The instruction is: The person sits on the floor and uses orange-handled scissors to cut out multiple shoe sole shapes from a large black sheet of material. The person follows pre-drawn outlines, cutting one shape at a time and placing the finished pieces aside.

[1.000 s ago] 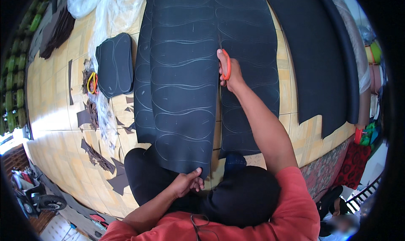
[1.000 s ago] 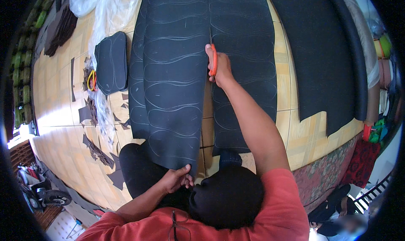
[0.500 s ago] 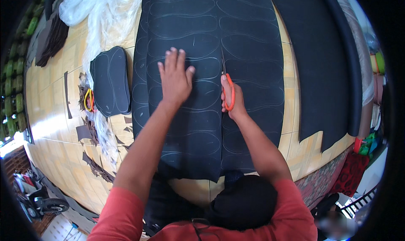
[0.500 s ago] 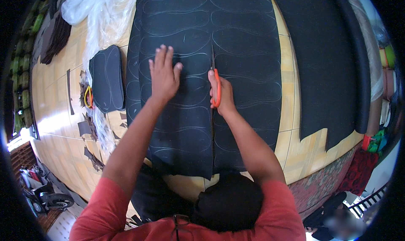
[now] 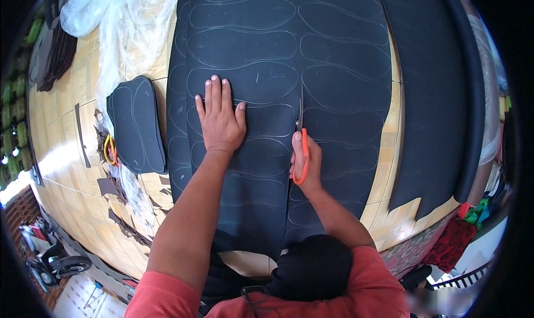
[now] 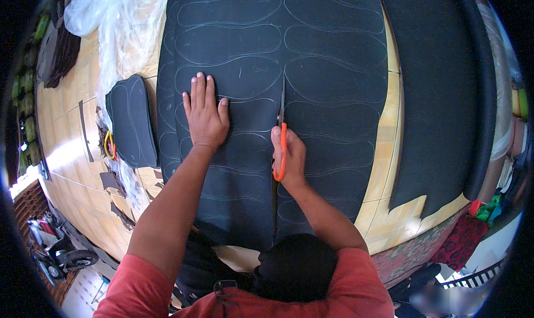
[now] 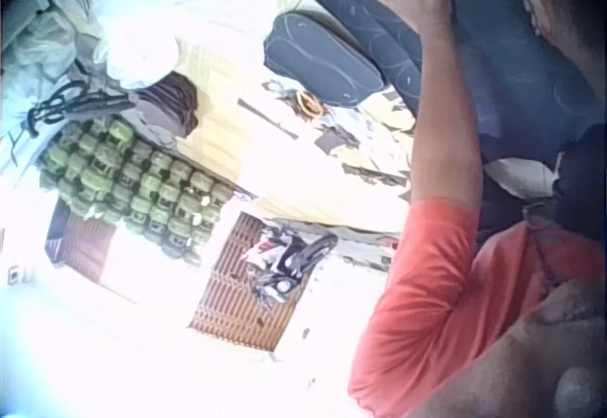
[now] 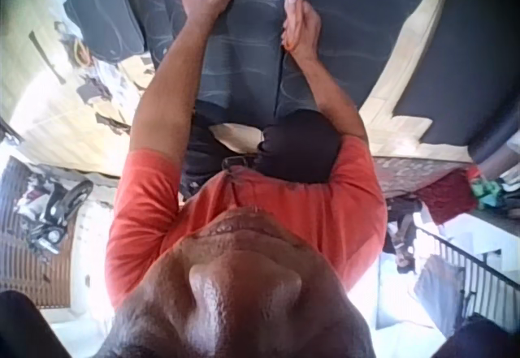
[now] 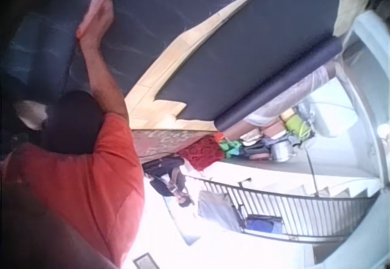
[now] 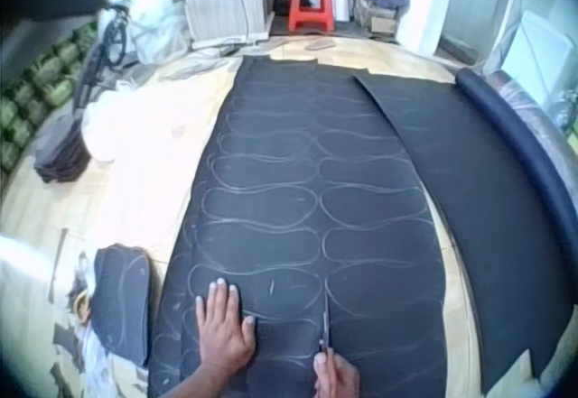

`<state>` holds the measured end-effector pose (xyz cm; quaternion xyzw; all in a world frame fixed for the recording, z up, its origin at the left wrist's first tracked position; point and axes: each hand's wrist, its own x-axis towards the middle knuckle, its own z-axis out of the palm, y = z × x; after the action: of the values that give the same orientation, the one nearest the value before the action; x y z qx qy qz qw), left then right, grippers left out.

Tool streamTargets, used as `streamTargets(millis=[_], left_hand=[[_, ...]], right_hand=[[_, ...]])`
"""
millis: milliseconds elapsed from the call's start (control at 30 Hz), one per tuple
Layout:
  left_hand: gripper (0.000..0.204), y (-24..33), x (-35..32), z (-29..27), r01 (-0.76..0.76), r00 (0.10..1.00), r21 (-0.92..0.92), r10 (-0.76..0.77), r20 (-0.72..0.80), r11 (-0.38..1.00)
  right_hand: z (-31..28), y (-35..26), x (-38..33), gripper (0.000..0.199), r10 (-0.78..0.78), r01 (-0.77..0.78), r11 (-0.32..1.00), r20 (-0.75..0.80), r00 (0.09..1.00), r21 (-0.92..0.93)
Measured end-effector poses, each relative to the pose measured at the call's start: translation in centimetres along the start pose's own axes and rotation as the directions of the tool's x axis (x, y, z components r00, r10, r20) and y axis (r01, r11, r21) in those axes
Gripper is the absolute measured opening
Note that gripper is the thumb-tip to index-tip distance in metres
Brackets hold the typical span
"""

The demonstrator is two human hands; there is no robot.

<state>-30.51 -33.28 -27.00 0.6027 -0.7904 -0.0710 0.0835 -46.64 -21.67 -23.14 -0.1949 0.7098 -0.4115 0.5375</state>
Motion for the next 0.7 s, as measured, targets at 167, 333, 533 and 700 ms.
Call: streamTargets(millis=[167, 333, 533, 700], left_hand=[[0.059, 0.1, 0.1, -0.3, 0.004, 1.0, -0.002, -0.004, 0.028, 1.0], [0.059, 0.0, 0.4, -0.3, 0.011, 0.999, -0.028, -0.009, 0.045, 1.0], [0.061, 0.0, 0.3, -0.6, 0.024, 0.996, -0.035, -0.021, 0.084, 0.999], [0.062, 0.0, 0.6, -0.8, 0.036, 0.994, -0.045, -0.031, 0.107, 0.998]], right_hand=[[0.3, -2.3, 1.1, 0.043, 0.06, -0.059, 0.997, -0.023, 0.998, 0.045], [0.1, -3.5, 2.3, 0.044, 0.057, -0.056, 0.998, -0.024, 0.998, 0.028], [0.1, -4.8, 4.3, 0.047, 0.049, -0.049, 0.999, -0.037, 0.998, -0.014], [0.5, -6.1, 6.3, 0.05, 0.032, -0.035, 0.998, -0.061, 0.998, -0.044]])
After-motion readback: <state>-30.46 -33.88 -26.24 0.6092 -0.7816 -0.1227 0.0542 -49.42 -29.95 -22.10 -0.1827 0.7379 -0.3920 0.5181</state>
